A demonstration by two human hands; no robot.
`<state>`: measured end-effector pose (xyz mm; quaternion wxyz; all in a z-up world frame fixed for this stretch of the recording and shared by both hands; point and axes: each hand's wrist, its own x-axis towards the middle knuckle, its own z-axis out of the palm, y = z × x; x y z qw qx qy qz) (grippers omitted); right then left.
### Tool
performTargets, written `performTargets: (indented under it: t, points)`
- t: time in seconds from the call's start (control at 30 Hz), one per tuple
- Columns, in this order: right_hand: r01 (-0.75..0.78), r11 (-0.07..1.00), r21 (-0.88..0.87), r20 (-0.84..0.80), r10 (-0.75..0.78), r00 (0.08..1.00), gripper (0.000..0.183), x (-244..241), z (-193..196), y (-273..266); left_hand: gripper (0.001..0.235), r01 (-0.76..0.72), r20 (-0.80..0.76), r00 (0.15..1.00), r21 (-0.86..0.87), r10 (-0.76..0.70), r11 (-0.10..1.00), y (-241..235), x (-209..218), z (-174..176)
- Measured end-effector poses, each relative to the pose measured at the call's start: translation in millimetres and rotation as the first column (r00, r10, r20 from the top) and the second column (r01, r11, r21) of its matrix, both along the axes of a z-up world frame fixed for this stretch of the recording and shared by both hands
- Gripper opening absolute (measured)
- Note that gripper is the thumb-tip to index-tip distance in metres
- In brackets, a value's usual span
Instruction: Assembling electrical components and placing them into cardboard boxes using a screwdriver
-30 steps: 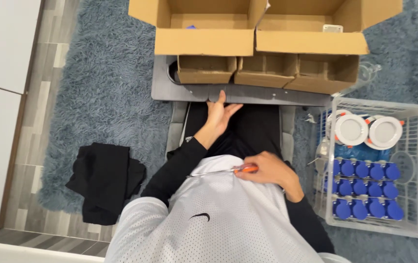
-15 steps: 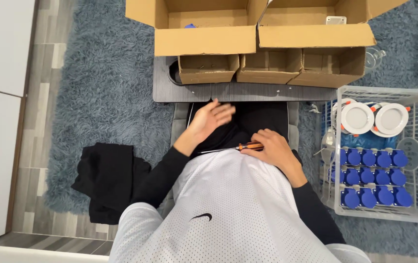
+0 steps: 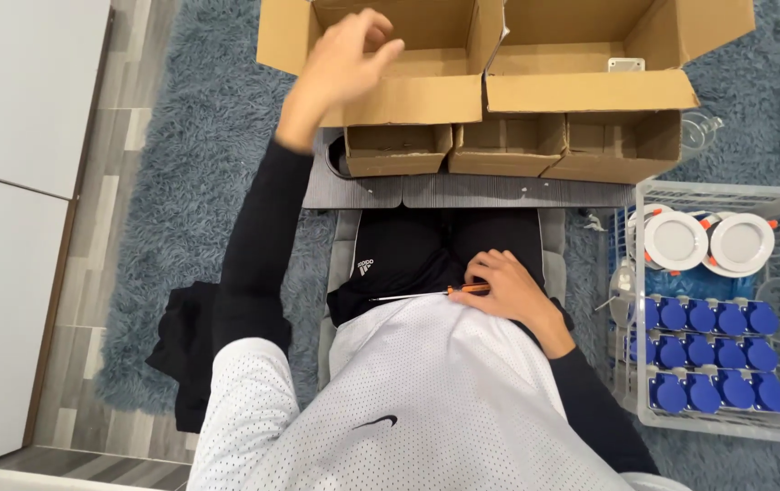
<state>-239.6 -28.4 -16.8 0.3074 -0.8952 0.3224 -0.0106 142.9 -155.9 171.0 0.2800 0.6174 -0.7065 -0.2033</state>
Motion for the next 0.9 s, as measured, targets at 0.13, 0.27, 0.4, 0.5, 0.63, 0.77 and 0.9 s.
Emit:
performTargets:
  t: [0.13,0.27,0.4,0.5,0.63,0.77,0.9]
  points:
    - [0.013,0.998,-0.054,0.107,-0.007,0.994,0.049,2,-8,6,0.073,-0.233,0.33,0.938,0.374,0.106,0.898,-61,22,-27]
    - [0.036,0.999,-0.027,0.157,-0.032,0.987,0.047,7,5,10,0.107,-0.375,0.502,0.865,0.685,-0.031,0.624,-82,4,-22]
    - [0.031,0.998,-0.045,0.184,-0.022,0.983,0.045,5,-1,7,0.098,-0.366,0.434,0.901,0.764,-0.004,0.531,-106,1,-45]
    - [0.036,0.999,-0.015,0.185,-0.033,0.982,0.046,3,-4,5,0.055,-0.328,0.381,0.924,0.831,-0.028,0.45,-132,7,-73]
    - [0.06,0.997,-0.047,0.238,-0.047,0.97,0.045,0,-11,4,0.07,-0.444,0.552,0.829,0.747,-0.089,0.495,-171,21,-140]
    - [0.087,0.994,-0.061,0.288,-0.066,0.955,0.042,-4,-19,3,0.048,-0.304,0.489,0.87,0.64,-0.068,0.706,-139,4,-93]
    - [0.076,0.996,-0.037,0.27,-0.063,0.961,0.044,-9,-22,-11,0.053,-0.242,0.379,0.922,0.408,0.078,0.88,-131,22,-92]
